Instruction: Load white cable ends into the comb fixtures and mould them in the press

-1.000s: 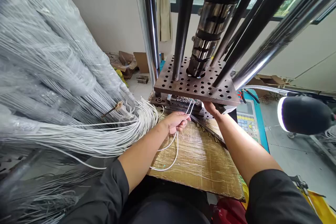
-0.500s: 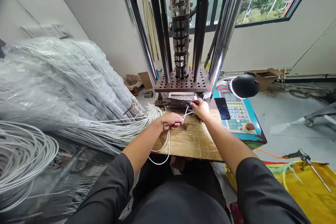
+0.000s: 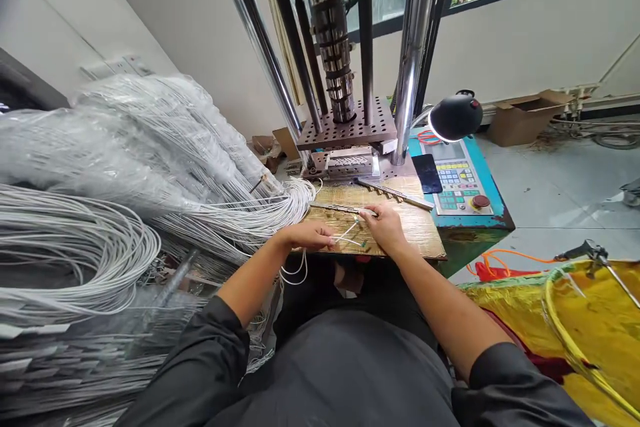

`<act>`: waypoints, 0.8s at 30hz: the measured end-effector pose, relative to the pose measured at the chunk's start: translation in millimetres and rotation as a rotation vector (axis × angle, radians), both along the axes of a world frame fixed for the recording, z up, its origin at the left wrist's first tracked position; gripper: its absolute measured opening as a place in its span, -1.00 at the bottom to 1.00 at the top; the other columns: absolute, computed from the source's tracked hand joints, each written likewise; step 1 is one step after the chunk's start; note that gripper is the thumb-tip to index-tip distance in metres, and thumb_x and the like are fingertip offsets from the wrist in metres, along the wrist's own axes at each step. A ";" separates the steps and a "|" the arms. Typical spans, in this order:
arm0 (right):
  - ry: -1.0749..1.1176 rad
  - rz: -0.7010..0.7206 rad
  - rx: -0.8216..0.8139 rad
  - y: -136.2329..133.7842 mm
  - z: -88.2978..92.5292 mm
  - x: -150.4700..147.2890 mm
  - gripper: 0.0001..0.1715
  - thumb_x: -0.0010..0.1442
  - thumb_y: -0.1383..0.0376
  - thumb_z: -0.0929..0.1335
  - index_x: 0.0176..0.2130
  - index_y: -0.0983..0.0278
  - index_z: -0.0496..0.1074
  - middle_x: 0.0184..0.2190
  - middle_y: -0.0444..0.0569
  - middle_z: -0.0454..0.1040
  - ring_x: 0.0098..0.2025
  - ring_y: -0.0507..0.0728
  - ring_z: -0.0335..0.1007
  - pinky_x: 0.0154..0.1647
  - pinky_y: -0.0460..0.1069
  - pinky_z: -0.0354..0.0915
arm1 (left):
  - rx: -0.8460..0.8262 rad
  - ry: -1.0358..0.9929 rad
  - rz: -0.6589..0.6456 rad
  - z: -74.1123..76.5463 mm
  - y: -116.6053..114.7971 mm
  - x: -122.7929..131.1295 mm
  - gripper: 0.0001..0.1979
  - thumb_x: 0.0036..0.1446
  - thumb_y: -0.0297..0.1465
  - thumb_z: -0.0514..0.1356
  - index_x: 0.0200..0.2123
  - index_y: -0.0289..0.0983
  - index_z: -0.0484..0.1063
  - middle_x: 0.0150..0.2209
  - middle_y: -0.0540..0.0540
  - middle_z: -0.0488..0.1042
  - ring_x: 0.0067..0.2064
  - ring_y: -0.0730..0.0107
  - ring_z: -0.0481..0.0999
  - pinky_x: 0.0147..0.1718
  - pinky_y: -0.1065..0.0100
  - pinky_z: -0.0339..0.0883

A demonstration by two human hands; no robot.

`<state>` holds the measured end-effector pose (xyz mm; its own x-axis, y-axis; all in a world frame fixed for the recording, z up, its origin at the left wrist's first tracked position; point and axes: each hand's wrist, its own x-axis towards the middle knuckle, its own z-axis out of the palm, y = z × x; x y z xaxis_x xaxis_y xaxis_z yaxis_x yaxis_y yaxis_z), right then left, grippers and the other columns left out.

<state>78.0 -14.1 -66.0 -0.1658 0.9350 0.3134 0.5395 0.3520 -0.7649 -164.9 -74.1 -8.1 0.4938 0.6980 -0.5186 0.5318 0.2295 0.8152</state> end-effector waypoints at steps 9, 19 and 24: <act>-0.132 -0.037 -0.006 7.5 -8.4 -1.4 -0.64 0.24 0.16 0.36 -0.11 0.30 0.63 -0.14 0.14 0.61 -0.05 0.27 0.49 0.06 0.11 0.34 | 0.074 -0.032 0.285 -16.0 -4.5 13.5 -0.66 0.16 -0.13 0.29 -0.44 -0.30 0.45 -0.55 -0.01 0.40 -0.60 0.53 0.22 -0.56 0.43 0.07; -0.363 0.167 0.122 21.5 -0.7 18.3 -0.60 0.32 0.06 0.33 -0.22 0.27 0.65 -0.22 0.14 0.57 -0.12 0.25 0.45 -0.02 0.08 0.29 | 0.446 0.111 -0.094 -14.9 -14.0 47.5 -0.65 0.17 -0.19 0.28 -0.54 -0.32 0.42 -0.58 0.07 0.27 -0.48 0.50 0.18 -0.45 0.39 0.01; -0.414 0.214 0.333 27.9 -13.8 22.2 -0.52 0.35 0.01 0.30 -0.29 0.26 0.65 -0.22 0.10 0.52 -0.14 0.23 0.42 -0.02 0.08 0.30 | 0.478 -0.234 0.796 2.5 9.8 7.3 -0.65 0.21 -0.12 0.29 -0.36 -0.33 0.49 -0.59 0.10 0.20 -0.57 0.57 0.11 -0.53 0.45 0.02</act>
<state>100.2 13.8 -79.8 -0.5124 0.7288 0.4542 0.6605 0.6724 -0.3340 -157.6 -64.4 -5.6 -0.1614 0.9861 -0.0403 0.1751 0.0688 0.9821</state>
